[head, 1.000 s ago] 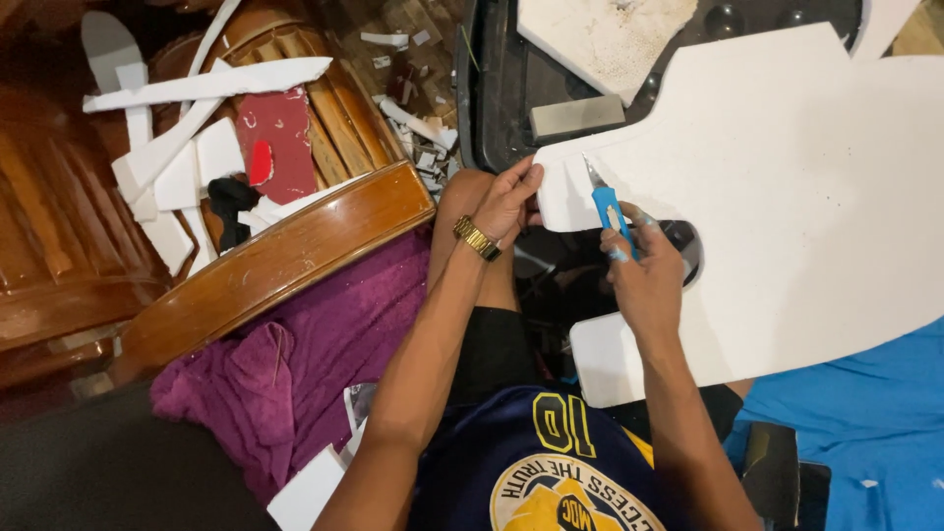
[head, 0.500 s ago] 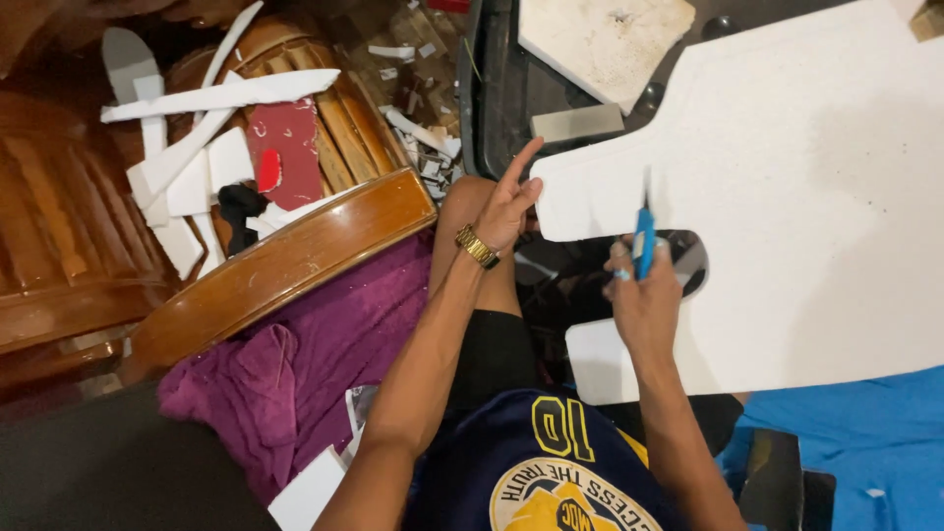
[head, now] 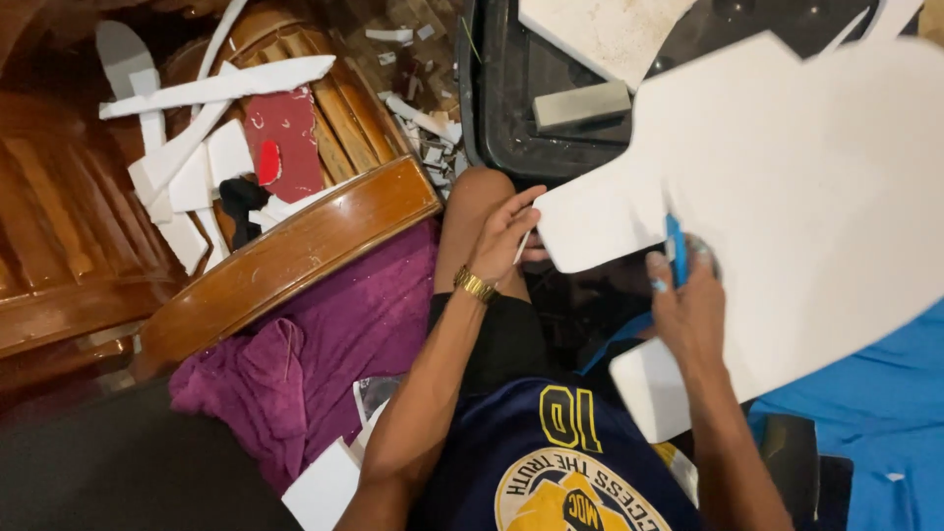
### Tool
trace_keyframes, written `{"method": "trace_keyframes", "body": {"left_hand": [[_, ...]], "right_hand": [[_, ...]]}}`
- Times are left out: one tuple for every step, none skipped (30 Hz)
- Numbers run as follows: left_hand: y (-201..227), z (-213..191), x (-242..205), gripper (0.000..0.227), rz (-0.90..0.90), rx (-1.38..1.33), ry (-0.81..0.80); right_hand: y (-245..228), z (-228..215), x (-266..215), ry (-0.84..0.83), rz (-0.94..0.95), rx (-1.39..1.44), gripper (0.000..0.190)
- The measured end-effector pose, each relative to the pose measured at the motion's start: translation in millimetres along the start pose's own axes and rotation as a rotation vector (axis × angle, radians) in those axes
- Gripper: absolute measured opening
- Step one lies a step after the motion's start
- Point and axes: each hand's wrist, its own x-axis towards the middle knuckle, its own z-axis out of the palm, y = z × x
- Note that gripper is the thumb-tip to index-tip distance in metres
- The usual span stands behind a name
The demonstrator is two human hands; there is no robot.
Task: Trimming and smoothing the edges of a foam board cutout using a utility knife
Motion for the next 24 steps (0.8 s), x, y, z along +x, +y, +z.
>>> {"method": "trace_keyframes", "body": {"left_hand": [[2.3, 6.9, -8.4, 0.050, 0.026, -0.060, -0.011], [6.6, 13.5, -15.5, 0.054, 0.059, -0.121, -0.022], [9.5, 17.6, -20.0, 0.054, 0.060, -0.122, -0.021], [12.2, 22.8, -23.3, 0.057, 0.101, -0.139, -0.019], [14.8, 28.4, -26.5, 0.060, 0.141, -0.155, -0.017], [21.3, 35.6, -29.9, 0.060, 0.144, -0.155, -0.019], [27.5, 43.1, -33.5, 0.059, 0.185, -0.177, -0.016], [33.6, 49.7, -38.3, 0.057, 0.224, -0.196, -0.014], [38.2, 51.2, -39.0, 0.057, 0.224, -0.194, -0.016], [41.8, 53.4, -39.8, 0.057, 0.259, -0.185, -0.004], [45.3, 55.7, -40.6, 0.057, 0.295, -0.177, 0.008], [45.6, 54.9, -39.5, 0.057, 0.295, -0.174, 0.004], [46.0, 54.0, -38.6, 0.056, 0.319, -0.165, 0.022], [45.9, 52.9, -37.9, 0.055, 0.344, -0.156, 0.042], [48.5, 55.9, -40.9, 0.055, 0.343, -0.154, 0.040], [51.8, 59.0, -43.7, 0.054, 0.358, -0.151, 0.052], [55.1, 61.8, -46.5, 0.053, 0.374, -0.148, 0.065], [52.5, 59.7, -45.4, 0.053, 0.373, -0.147, 0.068], [49.9, 57.5, -44.1, 0.052, 0.379, -0.177, 0.058], [48.8, 55.6, -40.6, 0.052, 0.390, -0.208, 0.047], [48.5, 54.7, -39.6, 0.052, 0.394, -0.207, 0.048], [47.5, 54.1, -39.5, 0.052, 0.394, -0.230, 0.048], [46.3, 53.6, -39.3, 0.053, 0.394, -0.253, 0.048], [47.2, 54.8, -40.0, 0.053, 0.390, -0.252, 0.042]], "right_hand": [[-7.4, -7.0, -5.3, 0.021, -0.007, 0.038, 0.052], [-16.3, -14.0, -9.3, 0.044, -0.020, 0.077, 0.055], [0.1, -6.8, -12.6, 0.043, -0.022, 0.076, 0.055], [17.0, -0.2, -15.1, 0.069, -0.061, 0.092, 0.042], [34.0, 5.9, -17.5, 0.096, -0.102, 0.107, 0.034], [19.8, 1.8, -26.6, 0.098, -0.104, 0.108, 0.034], [5.9, -2.6, -35.8, 0.080, -0.161, 0.122, 0.035], [-7.8, -6.2, -46.6, 0.062, -0.215, 0.138, 0.041], [-18.4, -9.9, -49.7, 0.064, -0.215, 0.141, 0.041], [-28.3, -14.0, -53.3, 0.033, -0.189, 0.163, 0.043], [-38.1, -18.3, -56.8, 0.001, -0.164, 0.185, 0.046], [-36.6, -16.1, -56.3, 0.005, -0.163, 0.188, 0.046], [-35.1, -13.8, -55.9, -0.003, -0.175, 0.193, 0.046], [-33.5, -11.3, -55.4, -0.013, -0.187, 0.197, 0.046], [-34.8, -10.6, -55.9, -0.011, -0.185, 0.200, 0.046], [-36.7, -10.0, -55.8, -0.012, -0.204, 0.223, 0.046], [-38.6, -9.2, -55.8, -0.013, -0.222, 0.246, 0.046], [-38.0, -8.8, -55.2, -0.017, -0.222, 0.247, 0.046], [-37.4, -8.3, -54.6, -0.002, -0.237, 0.293, 0.043], [-37.6, -8.0, -51.8, 0.014, -0.256, 0.341, 0.041], [-32.7, -6.1, -48.5, 0.012, -0.260, 0.343, 0.041], [-27.3, -4.3, -46.6, 0.022, -0.224, 0.435, 0.040], [-21.8, -2.7, -44.5, 0.032, -0.187, 0.528, 0.040], [-12.4, -0.3, -41.6, 0.038, -0.184, 0.528, 0.040]]}}
